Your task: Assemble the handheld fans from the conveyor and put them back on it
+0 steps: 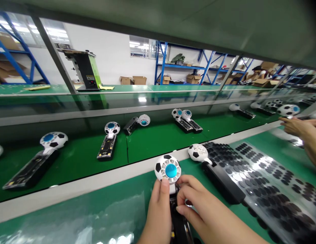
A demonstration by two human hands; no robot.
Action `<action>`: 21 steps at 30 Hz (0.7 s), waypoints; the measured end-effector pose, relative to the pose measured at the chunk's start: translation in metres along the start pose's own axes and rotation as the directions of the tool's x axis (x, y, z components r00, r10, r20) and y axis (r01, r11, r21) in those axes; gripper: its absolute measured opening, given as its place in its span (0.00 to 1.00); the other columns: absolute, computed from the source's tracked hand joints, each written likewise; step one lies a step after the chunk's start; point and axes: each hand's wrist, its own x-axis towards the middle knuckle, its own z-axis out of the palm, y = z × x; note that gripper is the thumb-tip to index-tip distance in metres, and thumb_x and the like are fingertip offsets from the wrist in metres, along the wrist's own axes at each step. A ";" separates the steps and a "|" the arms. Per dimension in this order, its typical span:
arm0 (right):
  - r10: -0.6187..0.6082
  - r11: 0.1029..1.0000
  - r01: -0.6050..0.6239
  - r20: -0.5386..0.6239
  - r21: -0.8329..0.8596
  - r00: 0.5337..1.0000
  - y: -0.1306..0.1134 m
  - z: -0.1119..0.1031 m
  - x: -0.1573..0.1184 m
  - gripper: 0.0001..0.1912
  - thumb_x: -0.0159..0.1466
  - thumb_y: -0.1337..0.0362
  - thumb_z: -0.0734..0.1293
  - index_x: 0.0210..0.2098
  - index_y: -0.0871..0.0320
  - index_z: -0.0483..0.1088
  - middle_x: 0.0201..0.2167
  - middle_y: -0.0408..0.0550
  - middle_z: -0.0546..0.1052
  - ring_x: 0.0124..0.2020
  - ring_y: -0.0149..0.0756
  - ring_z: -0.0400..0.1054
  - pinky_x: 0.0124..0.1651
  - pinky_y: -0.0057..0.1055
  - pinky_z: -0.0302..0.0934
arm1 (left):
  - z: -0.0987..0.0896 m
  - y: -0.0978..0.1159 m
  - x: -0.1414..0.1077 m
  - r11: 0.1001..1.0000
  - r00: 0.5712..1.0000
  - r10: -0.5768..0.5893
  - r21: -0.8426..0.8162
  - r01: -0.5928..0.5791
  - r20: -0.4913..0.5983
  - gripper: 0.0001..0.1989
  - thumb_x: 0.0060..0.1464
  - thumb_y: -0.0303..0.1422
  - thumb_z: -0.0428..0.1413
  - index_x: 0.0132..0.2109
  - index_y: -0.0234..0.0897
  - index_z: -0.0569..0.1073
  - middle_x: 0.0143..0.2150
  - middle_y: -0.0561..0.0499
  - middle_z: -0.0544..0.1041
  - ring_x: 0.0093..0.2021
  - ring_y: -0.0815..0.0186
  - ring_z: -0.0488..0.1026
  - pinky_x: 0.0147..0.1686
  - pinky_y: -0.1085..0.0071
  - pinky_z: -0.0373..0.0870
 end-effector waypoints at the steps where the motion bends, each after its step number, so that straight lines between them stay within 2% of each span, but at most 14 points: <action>1: -0.004 1.000 0.004 -0.002 -0.015 1.000 0.000 0.000 0.001 0.09 0.56 0.76 0.58 0.24 0.56 0.59 0.44 0.45 0.63 0.38 0.29 0.65 0.40 0.25 0.62 | 0.000 0.000 0.000 1.000 1.000 -0.001 0.004 0.001 0.006 0.24 0.50 0.49 0.45 0.44 0.34 0.68 0.46 0.44 0.73 0.48 0.55 0.65 0.48 0.63 0.55; 12: -0.041 0.990 0.036 -0.033 -0.138 0.999 0.002 0.005 0.000 0.08 0.55 0.75 0.59 0.27 0.55 0.63 0.42 0.47 0.63 0.40 0.33 0.65 0.41 0.27 0.63 | -0.002 0.000 -0.001 0.999 0.999 -0.036 0.007 0.036 0.036 0.24 0.51 0.49 0.44 0.46 0.35 0.67 0.49 0.43 0.71 0.49 0.56 0.64 0.50 0.61 0.53; 19: -0.053 0.996 0.049 -0.051 -0.077 0.997 0.004 0.006 0.003 0.10 0.54 0.77 0.59 0.26 0.55 0.62 0.45 0.46 0.63 0.44 0.33 0.64 0.43 0.29 0.62 | -0.001 0.001 -0.001 1.000 0.999 -0.029 0.007 0.029 -0.020 0.22 0.49 0.48 0.47 0.42 0.34 0.68 0.48 0.44 0.72 0.51 0.55 0.63 0.50 0.64 0.54; 21: -0.017 1.000 0.017 -0.072 -0.001 0.997 0.010 0.009 0.003 0.11 0.53 0.76 0.59 0.32 0.54 0.63 0.47 0.47 0.64 0.47 0.34 0.63 0.47 0.30 0.61 | -0.002 -0.001 0.000 0.999 0.999 -0.046 -0.006 0.046 -0.020 0.24 0.48 0.49 0.48 0.43 0.34 0.68 0.45 0.44 0.74 0.49 0.54 0.65 0.49 0.63 0.56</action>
